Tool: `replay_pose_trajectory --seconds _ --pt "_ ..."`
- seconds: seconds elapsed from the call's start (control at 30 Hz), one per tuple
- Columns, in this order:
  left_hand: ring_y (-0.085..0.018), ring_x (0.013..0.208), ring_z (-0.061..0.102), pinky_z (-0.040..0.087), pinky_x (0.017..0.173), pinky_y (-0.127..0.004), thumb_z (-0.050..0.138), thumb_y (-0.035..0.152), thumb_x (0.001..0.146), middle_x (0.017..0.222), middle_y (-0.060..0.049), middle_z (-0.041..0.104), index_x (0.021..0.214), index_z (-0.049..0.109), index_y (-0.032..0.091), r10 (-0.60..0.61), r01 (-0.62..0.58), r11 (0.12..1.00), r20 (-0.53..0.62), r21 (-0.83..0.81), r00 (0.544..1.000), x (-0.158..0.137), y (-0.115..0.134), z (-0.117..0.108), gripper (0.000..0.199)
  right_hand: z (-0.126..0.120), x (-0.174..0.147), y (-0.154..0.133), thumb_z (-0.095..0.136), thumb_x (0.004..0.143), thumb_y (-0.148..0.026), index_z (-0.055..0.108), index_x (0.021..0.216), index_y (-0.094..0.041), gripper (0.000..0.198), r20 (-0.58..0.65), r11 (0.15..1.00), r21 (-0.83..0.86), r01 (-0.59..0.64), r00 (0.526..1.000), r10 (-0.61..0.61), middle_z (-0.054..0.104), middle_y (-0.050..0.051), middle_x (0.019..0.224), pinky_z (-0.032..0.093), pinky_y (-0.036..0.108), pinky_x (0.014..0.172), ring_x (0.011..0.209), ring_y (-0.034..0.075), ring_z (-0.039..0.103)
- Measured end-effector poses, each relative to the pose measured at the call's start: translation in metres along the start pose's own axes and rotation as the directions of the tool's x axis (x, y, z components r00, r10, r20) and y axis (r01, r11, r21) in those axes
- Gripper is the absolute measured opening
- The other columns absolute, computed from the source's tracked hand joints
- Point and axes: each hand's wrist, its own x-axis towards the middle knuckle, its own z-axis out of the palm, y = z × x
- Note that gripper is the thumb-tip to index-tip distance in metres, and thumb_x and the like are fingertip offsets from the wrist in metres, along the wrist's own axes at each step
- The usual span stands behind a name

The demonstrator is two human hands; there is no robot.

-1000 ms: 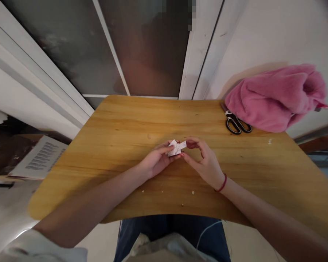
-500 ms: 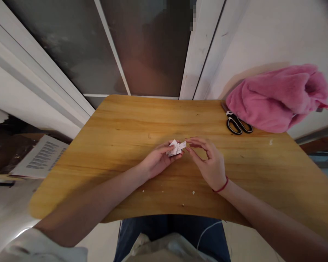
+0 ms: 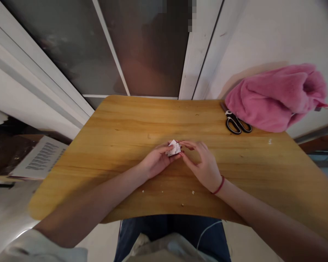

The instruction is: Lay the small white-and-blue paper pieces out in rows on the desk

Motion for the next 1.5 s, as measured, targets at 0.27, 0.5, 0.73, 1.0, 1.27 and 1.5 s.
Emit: replay_pose_trajectory --seconds 0.27,0.5,0.73,1.0,1.27,1.5 --pt "-0.015 0.089 0.065 0.049 0.082 -0.025 0.054 0.008 0.084 0.094 -0.008 0.069 0.094 0.065 0.010 -0.008 0.004 0.998 0.063 0.061 0.998 0.0000 -0.0010 0.0016 0.016 0.0025 0.0000 0.0011 0.061 0.083 -0.020 0.055 0.112 -0.024 0.030 -0.005 0.989 0.114 -0.093 0.996 0.094 0.063 0.003 0.109 0.052 0.034 0.083 0.096 0.017 0.059" --pt "-0.014 0.082 0.064 0.051 0.083 -0.030 0.052 0.007 0.084 0.094 -0.007 0.068 0.094 0.065 0.011 -0.052 0.050 0.998 0.063 0.032 0.997 -0.0009 -0.0015 0.0023 0.017 0.0024 0.0018 0.0018 0.062 0.082 -0.026 0.058 0.106 -0.022 0.025 -0.002 0.945 0.260 -0.199 0.978 0.207 0.063 0.005 0.108 0.053 0.036 0.080 0.084 0.016 0.062" --pt "-0.014 0.081 0.064 0.051 0.082 -0.029 0.050 0.008 0.085 0.089 -0.008 0.068 0.093 0.066 0.009 -0.068 0.068 0.998 0.020 0.000 0.997 -0.0002 -0.0019 0.0023 0.018 -0.0002 0.0024 0.0035 0.060 0.084 -0.029 0.055 0.112 -0.022 0.029 0.040 0.919 0.302 -0.253 0.967 0.253 0.061 0.007 0.114 0.052 0.038 0.086 0.090 0.016 0.061" --pt "-0.017 0.087 0.065 0.048 0.084 -0.030 0.051 0.010 0.084 0.100 -0.011 0.069 0.098 0.067 0.010 -0.064 0.061 0.997 0.081 0.036 0.995 0.0006 -0.0033 -0.0010 0.021 0.0008 0.0015 0.0044 0.064 0.082 -0.026 0.051 0.118 -0.025 0.039 0.137 0.918 0.322 -0.231 0.971 0.197 0.053 0.005 0.128 0.049 0.035 0.095 0.106 0.015 0.058" --pt "-0.016 0.082 0.065 0.048 0.077 -0.027 0.051 0.011 0.085 0.099 -0.011 0.068 0.097 0.066 0.011 -0.079 0.075 0.996 0.099 0.044 0.992 -0.0006 -0.0025 -0.0001 0.019 -0.0032 0.0046 0.0034 0.067 0.078 -0.031 0.049 0.123 -0.026 0.048 0.190 0.941 0.284 -0.183 0.973 0.132 0.048 0.008 0.133 0.045 0.043 0.099 0.116 0.022 0.053" --pt "-0.014 0.082 0.063 0.046 0.078 -0.025 0.054 0.009 0.082 0.095 -0.008 0.068 0.098 0.067 0.012 -0.082 0.077 0.996 0.108 0.043 0.991 -0.0008 -0.0023 0.0001 0.020 0.0001 0.0029 0.0032 0.065 0.080 -0.025 0.053 0.114 -0.025 0.036 0.122 0.959 0.245 -0.143 0.986 0.116 0.058 0.005 0.118 0.050 0.037 0.090 0.104 0.019 0.058"
